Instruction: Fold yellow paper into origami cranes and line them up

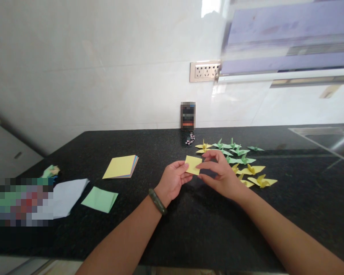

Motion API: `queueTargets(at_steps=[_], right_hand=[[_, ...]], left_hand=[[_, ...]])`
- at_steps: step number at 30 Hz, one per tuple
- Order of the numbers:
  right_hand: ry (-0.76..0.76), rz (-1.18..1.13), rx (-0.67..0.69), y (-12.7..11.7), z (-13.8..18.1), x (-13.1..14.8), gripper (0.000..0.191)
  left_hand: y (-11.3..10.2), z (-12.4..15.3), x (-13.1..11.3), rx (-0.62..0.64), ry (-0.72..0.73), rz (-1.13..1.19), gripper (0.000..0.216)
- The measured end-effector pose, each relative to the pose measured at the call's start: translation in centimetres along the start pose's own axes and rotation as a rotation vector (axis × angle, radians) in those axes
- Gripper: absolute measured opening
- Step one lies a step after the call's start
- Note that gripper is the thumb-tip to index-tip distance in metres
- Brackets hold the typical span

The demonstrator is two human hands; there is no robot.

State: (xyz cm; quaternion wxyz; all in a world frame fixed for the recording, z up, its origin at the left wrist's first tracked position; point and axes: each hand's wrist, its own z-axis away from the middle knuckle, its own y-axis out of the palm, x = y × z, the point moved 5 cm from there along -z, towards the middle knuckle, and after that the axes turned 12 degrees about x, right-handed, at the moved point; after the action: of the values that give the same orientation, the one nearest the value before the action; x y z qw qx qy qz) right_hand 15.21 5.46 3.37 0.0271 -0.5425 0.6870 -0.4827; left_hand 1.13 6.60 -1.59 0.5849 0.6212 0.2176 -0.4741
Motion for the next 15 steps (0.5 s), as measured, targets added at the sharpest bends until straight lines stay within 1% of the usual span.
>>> queueTargets(at_steps=[2,5,8,11,15], right_hand=[[-0.038,0.074,0.022,0.2,0.0,0.1,0.024],[-0.051,0.121,0.029,0.4,0.1,-0.1,0.022],[-0.041,0.111,0.016,0.3,0.0,-0.3,0.020],[-0.004,0.070,0.003,0.0,-0.1,-0.4,0.015],[0.105,-0.021,-0.017,0.0,-0.1,-0.9,0.010]], left_hand=[[0.2,0.0,0.0,0.012,-0.008,-0.005,0.004],[0.6,0.2,-0.1,0.065,-0.033,-0.009,0.004],[0.9,0.2,-0.1,0.145,-0.039,-0.001,0.013],[0.9,0.1,-0.2,0.228,-0.017,-0.010,0.022],[1.1,0.1,-0.3,0.306,0.009,-0.050,0.028]])
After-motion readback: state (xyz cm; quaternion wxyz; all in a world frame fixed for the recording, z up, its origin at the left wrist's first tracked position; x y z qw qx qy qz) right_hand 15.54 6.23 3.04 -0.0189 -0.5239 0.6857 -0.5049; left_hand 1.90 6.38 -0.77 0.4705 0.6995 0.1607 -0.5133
